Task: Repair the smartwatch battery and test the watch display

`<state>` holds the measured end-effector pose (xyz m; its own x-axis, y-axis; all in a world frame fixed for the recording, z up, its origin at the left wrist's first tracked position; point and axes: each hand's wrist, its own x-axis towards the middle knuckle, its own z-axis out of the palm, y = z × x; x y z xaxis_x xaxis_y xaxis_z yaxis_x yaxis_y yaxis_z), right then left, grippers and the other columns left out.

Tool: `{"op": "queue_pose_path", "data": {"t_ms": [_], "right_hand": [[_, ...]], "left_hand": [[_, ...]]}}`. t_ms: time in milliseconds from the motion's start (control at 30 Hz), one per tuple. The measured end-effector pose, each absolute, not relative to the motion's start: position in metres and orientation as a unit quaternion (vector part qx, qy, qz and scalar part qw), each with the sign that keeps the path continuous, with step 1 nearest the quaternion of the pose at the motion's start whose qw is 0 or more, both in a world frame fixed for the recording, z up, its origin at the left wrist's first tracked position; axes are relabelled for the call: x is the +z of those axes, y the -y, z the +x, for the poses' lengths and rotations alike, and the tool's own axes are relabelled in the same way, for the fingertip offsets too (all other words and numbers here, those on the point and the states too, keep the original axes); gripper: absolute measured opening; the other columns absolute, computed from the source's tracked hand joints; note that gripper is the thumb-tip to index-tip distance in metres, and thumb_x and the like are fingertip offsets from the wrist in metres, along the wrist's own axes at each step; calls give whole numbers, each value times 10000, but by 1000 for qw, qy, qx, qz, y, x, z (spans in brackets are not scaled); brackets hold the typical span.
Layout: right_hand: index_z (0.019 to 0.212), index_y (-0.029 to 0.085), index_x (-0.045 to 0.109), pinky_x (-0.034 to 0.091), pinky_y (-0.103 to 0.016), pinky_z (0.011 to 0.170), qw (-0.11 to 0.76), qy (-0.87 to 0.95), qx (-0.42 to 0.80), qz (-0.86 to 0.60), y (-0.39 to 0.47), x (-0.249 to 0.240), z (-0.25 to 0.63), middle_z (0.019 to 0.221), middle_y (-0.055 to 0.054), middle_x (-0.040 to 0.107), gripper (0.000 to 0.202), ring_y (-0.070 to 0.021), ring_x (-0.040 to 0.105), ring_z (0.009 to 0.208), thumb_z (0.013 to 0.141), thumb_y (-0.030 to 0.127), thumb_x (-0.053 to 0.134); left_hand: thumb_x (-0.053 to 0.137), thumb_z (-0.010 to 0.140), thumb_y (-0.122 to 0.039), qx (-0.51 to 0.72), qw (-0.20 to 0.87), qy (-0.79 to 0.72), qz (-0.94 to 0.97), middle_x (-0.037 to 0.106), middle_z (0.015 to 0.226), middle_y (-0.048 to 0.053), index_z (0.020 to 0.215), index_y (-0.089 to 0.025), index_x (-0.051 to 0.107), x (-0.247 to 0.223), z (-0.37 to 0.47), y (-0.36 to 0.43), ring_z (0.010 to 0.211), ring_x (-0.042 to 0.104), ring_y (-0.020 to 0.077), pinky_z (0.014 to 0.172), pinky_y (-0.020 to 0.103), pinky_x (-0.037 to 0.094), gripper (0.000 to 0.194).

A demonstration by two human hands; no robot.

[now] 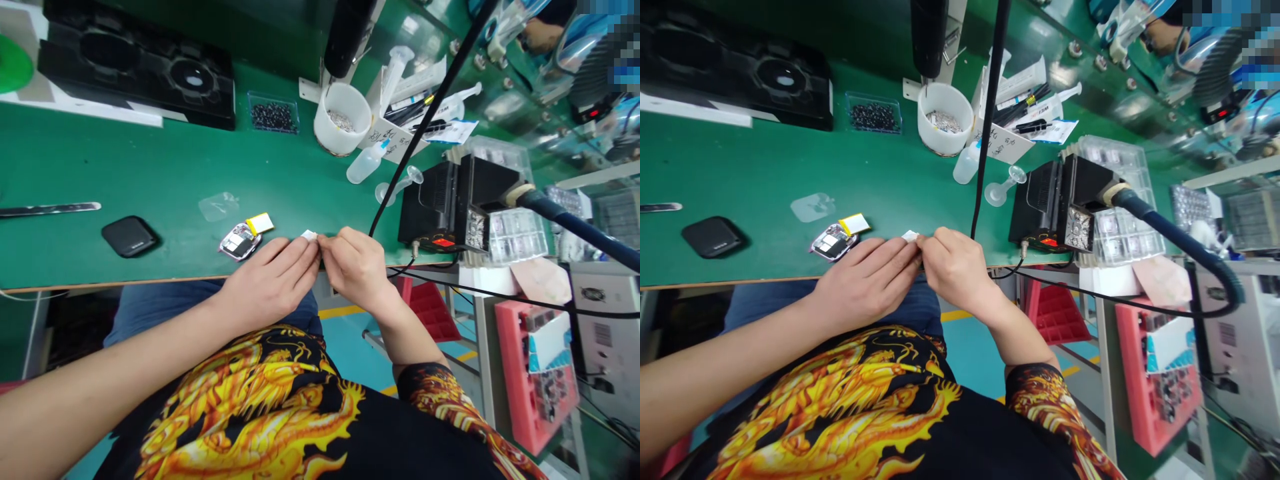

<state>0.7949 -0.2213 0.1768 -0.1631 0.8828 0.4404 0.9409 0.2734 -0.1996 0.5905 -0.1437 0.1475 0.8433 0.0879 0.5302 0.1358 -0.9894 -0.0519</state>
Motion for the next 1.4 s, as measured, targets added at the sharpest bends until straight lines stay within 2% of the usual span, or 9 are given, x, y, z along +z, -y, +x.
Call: {"op": "queue_pose_path", "data": {"t_ms": [567,767,1000,1400], "right_hand": [[1011,160,719,442,-333,689,246,759,-27,-602,222,184,796,795,-19,581,226,-157,522,738,1147,156,538],[935,174,689,415,-338,678,240,762,-22,-601,222,185,797,774,-10,544,268,-154,497,723,1160,184,543],[953,171,689,413,-332,691,243,765,-22,-597,223,182,800,785,-14,551,251,-156,502,734,1157,176,542],[994,150,723,419,-330,684,247,765,-19,-595,226,182,800,787,-21,583,202,-157,529,728,1132,149,576]], "left_hand": [[656,1039,-176,-283,40,61,-956,768,1363,221,1250,-33,794,148,591,145,1244,706,352,990,485,597,290],[644,1039,-174,-280,38,60,-957,764,1364,234,1268,-25,784,147,591,144,1243,711,354,981,492,608,308],[652,1037,-190,-279,47,64,-957,764,1369,215,1262,-54,793,147,591,144,1251,709,341,984,477,613,298],[674,1020,-185,-283,42,62,-956,764,1348,229,1269,-8,778,147,591,144,1232,697,355,991,479,589,322]]}}
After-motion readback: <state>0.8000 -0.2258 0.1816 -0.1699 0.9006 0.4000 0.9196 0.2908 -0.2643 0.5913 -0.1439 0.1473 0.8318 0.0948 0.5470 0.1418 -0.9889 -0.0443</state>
